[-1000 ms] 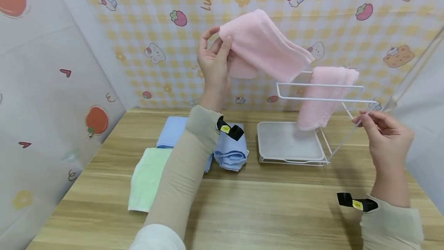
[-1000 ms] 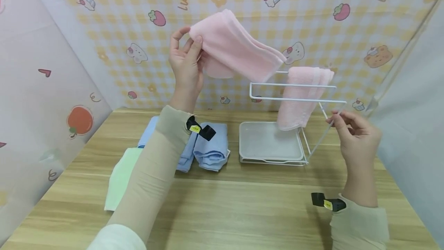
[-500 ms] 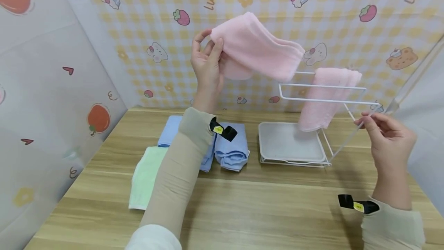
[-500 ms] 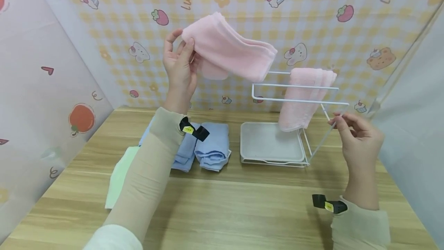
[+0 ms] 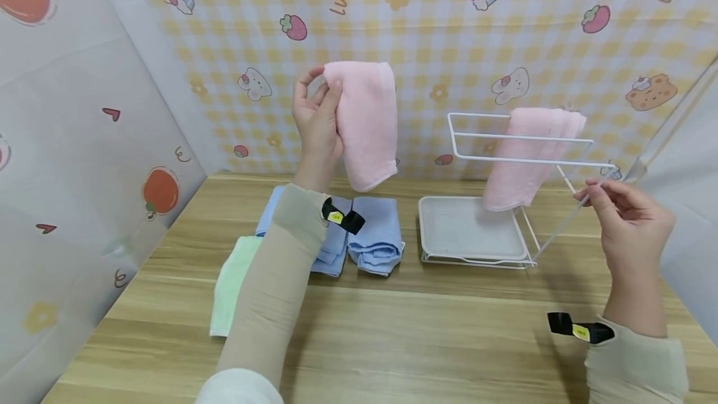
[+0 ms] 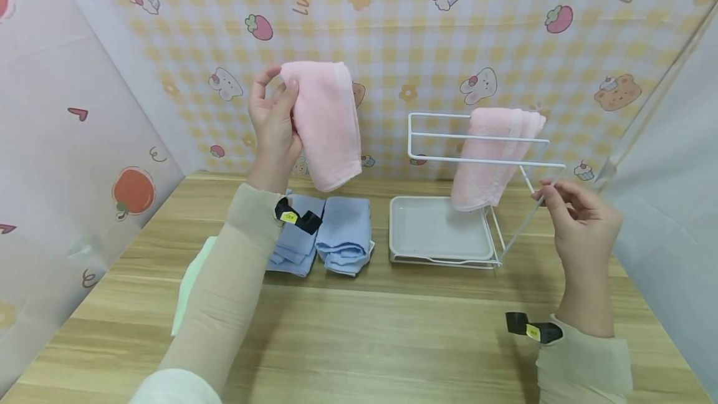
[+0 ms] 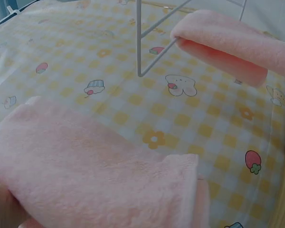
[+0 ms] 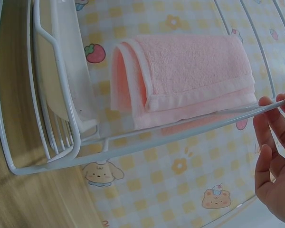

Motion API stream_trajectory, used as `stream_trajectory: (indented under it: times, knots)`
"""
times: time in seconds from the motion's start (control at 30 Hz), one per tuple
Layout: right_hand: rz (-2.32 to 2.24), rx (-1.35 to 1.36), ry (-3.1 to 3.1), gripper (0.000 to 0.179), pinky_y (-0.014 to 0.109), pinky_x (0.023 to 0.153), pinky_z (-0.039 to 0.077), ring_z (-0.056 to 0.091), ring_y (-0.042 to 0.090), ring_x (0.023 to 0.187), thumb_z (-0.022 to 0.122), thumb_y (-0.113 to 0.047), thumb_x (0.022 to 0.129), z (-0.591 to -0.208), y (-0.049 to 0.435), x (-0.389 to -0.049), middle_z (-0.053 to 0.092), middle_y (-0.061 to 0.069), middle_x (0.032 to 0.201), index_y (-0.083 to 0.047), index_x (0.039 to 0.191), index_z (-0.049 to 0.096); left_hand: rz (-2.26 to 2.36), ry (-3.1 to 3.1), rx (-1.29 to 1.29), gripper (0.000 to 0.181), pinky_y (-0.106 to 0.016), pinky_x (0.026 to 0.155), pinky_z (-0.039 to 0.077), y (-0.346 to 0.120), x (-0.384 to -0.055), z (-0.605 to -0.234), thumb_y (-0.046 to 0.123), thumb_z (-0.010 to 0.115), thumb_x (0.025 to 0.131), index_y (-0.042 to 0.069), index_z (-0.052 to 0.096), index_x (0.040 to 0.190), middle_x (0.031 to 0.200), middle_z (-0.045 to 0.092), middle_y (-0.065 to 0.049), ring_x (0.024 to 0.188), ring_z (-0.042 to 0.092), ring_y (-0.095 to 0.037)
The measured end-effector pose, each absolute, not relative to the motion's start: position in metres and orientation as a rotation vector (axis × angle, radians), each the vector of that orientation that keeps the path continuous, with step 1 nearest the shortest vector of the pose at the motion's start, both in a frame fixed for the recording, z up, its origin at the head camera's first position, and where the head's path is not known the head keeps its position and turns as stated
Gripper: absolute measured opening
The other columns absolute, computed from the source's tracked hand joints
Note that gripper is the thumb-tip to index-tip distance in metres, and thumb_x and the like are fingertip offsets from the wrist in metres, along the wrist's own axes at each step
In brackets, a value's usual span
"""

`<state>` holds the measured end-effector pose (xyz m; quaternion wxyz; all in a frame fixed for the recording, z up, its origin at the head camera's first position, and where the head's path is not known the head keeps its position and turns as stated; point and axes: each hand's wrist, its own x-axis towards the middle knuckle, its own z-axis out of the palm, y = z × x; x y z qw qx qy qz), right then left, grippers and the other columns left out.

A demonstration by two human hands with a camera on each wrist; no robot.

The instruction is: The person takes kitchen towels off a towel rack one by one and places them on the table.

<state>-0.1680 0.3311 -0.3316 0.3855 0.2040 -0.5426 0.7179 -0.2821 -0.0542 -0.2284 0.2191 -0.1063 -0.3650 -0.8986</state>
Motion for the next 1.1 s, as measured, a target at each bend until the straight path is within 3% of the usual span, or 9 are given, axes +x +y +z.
stream_trajectory:
  times: [0.13,0.23,0.37,0.5,0.63,0.73,0.87,1.0,1.1]
  knots:
    - [1.823,0.52,-1.385,0.015,0.02,0.073,0.058,0.072,0.019,0.073,0.056,0.024,0.086,-0.332,0.331,-0.168,0.075,0.016,0.091,0.032,0.099,0.057,-2.528,-1.113,-0.264,0.031,-0.017,0.048,0.048,-0.06,-0.281,-0.238,-0.011,0.06,0.092,0.013,0.054,0.111,0.085,0.068,-0.007,0.057,0.059,-0.011]
    - [1.822,0.518,-1.382,0.015,0.02,0.073,0.058,0.072,0.019,0.073,0.056,0.024,0.086,-0.332,0.331,-0.168,0.075,0.015,0.091,0.032,0.099,0.057,-2.528,-1.22,-0.206,0.038,-0.017,0.05,0.048,-0.065,-0.279,-0.245,-0.009,0.06,0.093,0.014,0.05,0.122,0.085,0.068,-0.005,0.058,0.059,-0.01]
    - [1.846,0.52,-1.363,0.015,0.021,0.072,0.058,0.072,0.02,0.073,0.054,0.025,0.086,-0.332,0.331,-0.168,0.075,0.016,0.09,0.032,0.099,0.058,-2.519,-1.337,-0.105,0.046,-0.022,0.06,0.056,-0.074,-0.275,-0.254,-0.007,0.06,0.094,0.015,0.045,0.132,0.091,0.068,-0.005,0.069,0.066,-0.013]
    - [1.871,0.515,-1.346,0.015,0.021,0.071,0.058,0.071,0.021,0.072,0.054,0.026,0.086,-0.332,0.331,-0.169,0.075,0.018,0.089,0.031,0.099,0.06,-2.531,-1.473,-0.048,0.057,-0.022,0.059,0.056,-0.084,-0.27,-0.264,-0.007,0.064,0.091,0.017,0.041,0.138,0.104,0.069,-0.008,0.072,0.067,-0.013]
    - [1.863,0.518,-1.351,0.015,0.021,0.071,0.058,0.071,0.021,0.072,0.054,0.026,0.086,-0.332,0.331,-0.168,0.075,0.017,0.089,0.03,0.099,0.06,-2.477,-1.707,-0.065,0.079,-0.024,0.071,0.059,-0.095,-0.261,-0.272,-0.013,0.069,0.085,0.025,0.035,0.146,0.133,0.063,-0.012,0.097,0.068,-0.018]
    - [1.86,0.525,-1.357,0.015,0.021,0.071,0.058,0.071,0.02,0.073,0.054,0.026,0.086,-0.332,0.331,-0.168,0.075,0.017,0.09,0.031,0.1,0.059,-2.399,-1.864,-0.092,0.087,-0.024,0.078,0.059,-0.1,-0.254,-0.277,-0.017,0.069,0.082,0.028,0.035,0.149,0.141,0.057,-0.017,0.109,0.065,-0.02]
    - [1.876,0.52,-1.347,0.016,0.022,0.071,0.058,0.071,0.021,0.073,0.054,0.026,0.086,-0.333,0.332,-0.168,0.075,0.018,0.09,0.031,0.1,0.06,-2.281,-1.981,-0.132,0.08,-0.022,0.077,0.058,-0.105,-0.243,-0.281,-0.017,0.069,0.082,0.023,0.044,0.147,0.121,0.067,-0.015,0.098,0.068,-0.016]
    - [1.886,0.517,-1.339,0.015,0.022,0.071,0.058,0.071,0.021,0.073,0.053,0.027,0.086,-0.333,0.331,-0.168,0.075,0.018,0.089,0.031,0.099,0.06,-2.157,-2.042,-0.193,0.067,-0.021,0.076,0.058,-0.111,-0.228,-0.284,-0.015,0.069,0.083,0.014,0.053,0.141,0.102,0.07,-0.002,0.088,0.069,-0.009]
    - [1.891,0.52,-1.332,0.015,0.022,0.072,0.059,0.071,0.021,0.072,0.054,0.027,0.085,-0.333,0.331,-0.168,0.075,0.018,0.089,0.031,0.099,0.06,-2.041,-2.07,-0.247,0.058,-0.017,0.072,0.056,-0.119,-0.217,-0.286,-0.011,0.071,0.084,0.009,0.059,0.136,0.099,0.071,0.006,0.081,0.066,-0.004]
